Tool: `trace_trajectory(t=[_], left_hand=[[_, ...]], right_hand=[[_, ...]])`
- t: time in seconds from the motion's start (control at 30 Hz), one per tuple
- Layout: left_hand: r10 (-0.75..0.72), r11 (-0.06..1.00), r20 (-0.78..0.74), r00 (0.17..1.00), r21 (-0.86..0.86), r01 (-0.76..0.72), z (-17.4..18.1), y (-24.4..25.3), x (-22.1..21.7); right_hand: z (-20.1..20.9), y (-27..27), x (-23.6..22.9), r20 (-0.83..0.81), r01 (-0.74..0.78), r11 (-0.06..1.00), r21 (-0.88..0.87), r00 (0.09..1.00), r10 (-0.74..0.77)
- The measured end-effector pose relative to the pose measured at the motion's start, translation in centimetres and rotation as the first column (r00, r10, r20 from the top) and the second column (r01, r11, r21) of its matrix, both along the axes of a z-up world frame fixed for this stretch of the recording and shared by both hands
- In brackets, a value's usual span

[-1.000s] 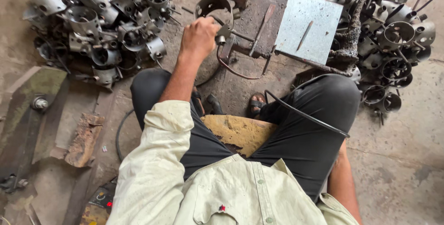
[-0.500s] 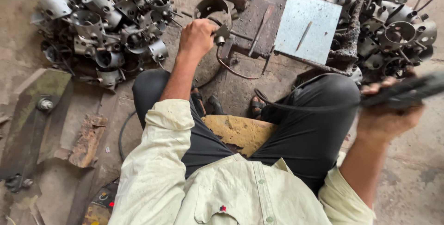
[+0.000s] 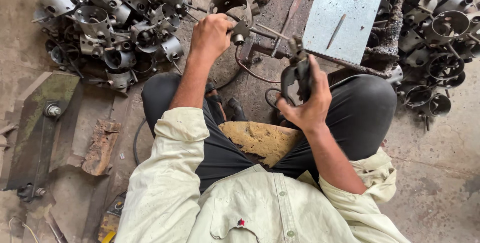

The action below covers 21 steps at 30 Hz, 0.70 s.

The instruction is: The person sits on the floor and repeatedly picks up cylindrical metal parts from a pile. They use a welding torch to weld the parts, generating sparks, and then place the finished pieces into a separate pile. The person occasionally uses a metal rod to tap or adjust the parts during the process.

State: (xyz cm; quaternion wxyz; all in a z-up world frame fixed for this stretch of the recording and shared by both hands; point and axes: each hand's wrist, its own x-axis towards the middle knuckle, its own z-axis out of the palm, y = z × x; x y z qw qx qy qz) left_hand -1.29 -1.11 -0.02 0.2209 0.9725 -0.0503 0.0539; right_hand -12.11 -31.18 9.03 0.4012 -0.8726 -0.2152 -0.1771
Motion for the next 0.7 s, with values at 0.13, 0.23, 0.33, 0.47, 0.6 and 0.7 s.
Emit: trace_trajectory(t=[0.13,0.23,0.33,0.47,0.6,0.7], left_hand=[[0.014,1.0,0.022,1.0,0.019,-0.014,-0.5,-0.2,-0.1],[0.013,0.999,0.045,0.999,0.03,-0.015,-0.5,-0.1,0.0],[0.013,1.0,0.039,0.999,0.02,-0.014,-0.6,0.1,0.3],[0.014,1.0,0.006,1.0,0.008,-0.014,-0.8,0.1,0.5],[0.007,1.0,0.035,0.999,-0.003,-0.006,-0.1,0.0,0.4],[0.035,0.999,0.039,0.999,-0.036,-0.033,0.7,0.0,-0.3]], right_hand=[[-0.3,0.5,-0.1,-0.027,0.016,0.998,-0.057,0.999,-0.017],[-0.6,0.8,-0.1,-0.021,0.01,0.999,-0.049,1.0,-0.011],[-0.7,0.8,0.0,-0.019,0.005,0.999,-0.032,1.0,-0.006],[-0.8,1.0,0.0,-0.034,0.007,0.999,-0.042,0.999,-0.008],[-1.0,1.2,0.2,-0.041,-0.002,0.999,-0.052,0.999,0.0],[-1.3,1.1,0.2,-0.05,-0.022,0.999,-0.049,0.999,0.02]])
